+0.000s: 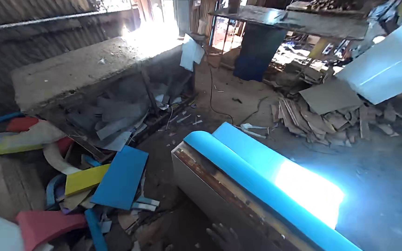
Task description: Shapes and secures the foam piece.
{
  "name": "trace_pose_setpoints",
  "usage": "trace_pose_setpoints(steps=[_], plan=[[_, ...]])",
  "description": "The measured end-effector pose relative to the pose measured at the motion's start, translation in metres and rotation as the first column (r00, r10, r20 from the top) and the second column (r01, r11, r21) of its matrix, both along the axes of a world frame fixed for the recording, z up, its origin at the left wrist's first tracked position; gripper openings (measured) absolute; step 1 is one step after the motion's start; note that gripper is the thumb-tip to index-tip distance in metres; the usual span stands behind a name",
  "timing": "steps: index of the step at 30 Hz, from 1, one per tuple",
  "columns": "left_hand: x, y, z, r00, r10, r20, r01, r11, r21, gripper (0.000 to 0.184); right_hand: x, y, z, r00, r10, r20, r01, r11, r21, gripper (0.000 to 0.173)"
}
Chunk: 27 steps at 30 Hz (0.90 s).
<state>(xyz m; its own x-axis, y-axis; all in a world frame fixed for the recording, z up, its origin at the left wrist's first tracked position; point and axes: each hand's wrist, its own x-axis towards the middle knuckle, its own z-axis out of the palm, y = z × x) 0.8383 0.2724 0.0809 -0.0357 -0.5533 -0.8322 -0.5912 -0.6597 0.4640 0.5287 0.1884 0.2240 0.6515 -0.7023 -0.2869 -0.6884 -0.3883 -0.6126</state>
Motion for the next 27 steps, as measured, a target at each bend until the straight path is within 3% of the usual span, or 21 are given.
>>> trace_pose_setpoints(steps=[2,5,8,12,16,18,22,25,27], plan=[[0.031,-0.022,0.011,0.998,0.055,-0.043,-0.058,0.997,-0.056,0.066,0.043,-0.022,0.013,0.997,-0.016,0.075,0.02,0.998,-0.053,0.065],[0.097,-0.061,0.006,0.997,0.039,-0.07,-0.048,0.99,-0.131,0.064,0.076,-0.089,0.033,0.998,-0.023,0.054,0.033,0.978,-0.205,0.066],[0.168,-0.103,0.002,0.997,-0.03,0.077,0.037,0.995,-0.093,0.061,0.087,-0.164,0.035,0.996,-0.081,0.042,0.09,0.945,-0.314,0.058],[0.232,-0.14,-0.021,0.98,0.124,0.157,-0.109,0.989,-0.104,0.06,0.108,-0.26,0.026,0.994,-0.105,0.042,0.113,0.924,-0.364,0.047],[0.218,-0.188,0.0,0.932,0.362,-0.015,-0.353,0.9,-0.257,0.055,0.131,-0.344,0.008,0.993,-0.063,-0.096,0.035,0.963,-0.268,0.044],[0.199,-0.229,0.01,0.924,0.37,-0.097,-0.381,0.866,-0.325,0.058,0.139,-0.379,-0.004,0.986,-0.09,-0.138,0.059,0.976,-0.209,0.051],[0.151,-0.337,0.031,0.887,0.332,-0.32,-0.441,0.814,-0.377,0.054,0.138,-0.439,-0.022,0.944,-0.308,-0.116,0.317,0.946,0.07,0.067],[0.127,-0.429,0.008,0.846,0.261,-0.465,-0.421,0.862,-0.282,0.051,0.125,-0.49,-0.063,0.881,-0.461,-0.104,0.47,0.834,0.288,0.07],[0.118,-0.483,-0.035,0.828,0.219,-0.517,-0.352,0.92,-0.174,0.05,0.119,-0.519,-0.092,0.847,-0.514,-0.139,0.525,0.764,0.375,0.069]])
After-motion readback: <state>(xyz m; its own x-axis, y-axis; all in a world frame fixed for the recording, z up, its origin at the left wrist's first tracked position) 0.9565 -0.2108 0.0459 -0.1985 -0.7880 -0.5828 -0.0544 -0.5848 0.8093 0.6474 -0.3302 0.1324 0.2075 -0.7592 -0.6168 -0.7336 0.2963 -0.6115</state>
